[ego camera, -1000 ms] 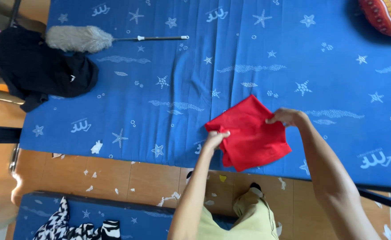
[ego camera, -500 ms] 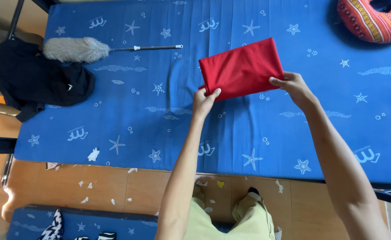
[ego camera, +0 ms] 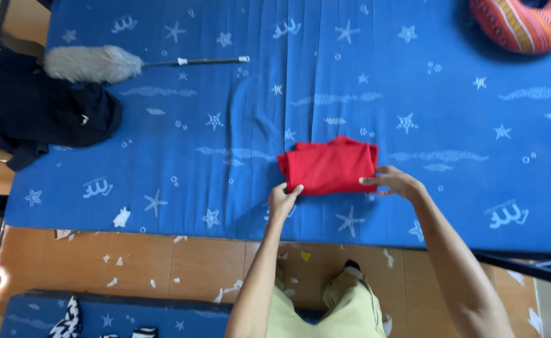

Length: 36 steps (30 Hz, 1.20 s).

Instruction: Folding various t-shirts on a bunk bed mattress.

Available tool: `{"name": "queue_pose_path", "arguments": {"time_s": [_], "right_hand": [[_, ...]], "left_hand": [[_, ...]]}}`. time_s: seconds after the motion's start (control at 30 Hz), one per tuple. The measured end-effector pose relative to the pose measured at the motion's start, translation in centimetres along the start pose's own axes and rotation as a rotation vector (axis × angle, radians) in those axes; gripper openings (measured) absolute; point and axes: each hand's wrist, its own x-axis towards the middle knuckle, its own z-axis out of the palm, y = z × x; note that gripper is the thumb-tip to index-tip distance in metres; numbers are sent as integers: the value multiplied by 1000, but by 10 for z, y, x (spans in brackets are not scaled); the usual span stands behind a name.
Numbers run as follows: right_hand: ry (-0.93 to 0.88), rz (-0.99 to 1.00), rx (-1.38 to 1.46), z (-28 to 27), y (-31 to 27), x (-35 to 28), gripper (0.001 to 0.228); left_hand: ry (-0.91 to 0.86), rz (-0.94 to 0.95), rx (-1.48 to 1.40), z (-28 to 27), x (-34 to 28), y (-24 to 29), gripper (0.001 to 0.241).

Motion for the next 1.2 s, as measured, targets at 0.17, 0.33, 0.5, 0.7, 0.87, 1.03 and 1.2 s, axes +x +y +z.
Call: {"name": "queue_pose_path", "arguments": {"time_s": [0.17, 0.33, 0.5, 0.7, 0.87, 1.03, 1.2], "right_hand": [[-96, 248, -111, 1, -41, -12, 91], [25, 141, -163, 4, -42, 22, 67], [202, -43, 177, -2, -34, 52, 45], [692, -110, -236, 53, -52, 10, 54], [796, -764, -822, 101, -82, -20, 50], [626, -875, -1047, 106, -56, 3, 61], [580, -805, -982, 98, -49, 2, 59]], "left_hand": [[-87, -193, 19, 6, 41, -12, 53], [-6, -75, -28, 27, 81, -14, 41], [127, -148, 96, 8, 68, 69, 34], [393, -3, 282, 35, 51, 74, 44], [241, 383, 564, 64, 23, 88, 50], [82, 678, 1111, 80, 34, 55, 62], [7, 694, 795, 54, 35, 51, 61]]}}
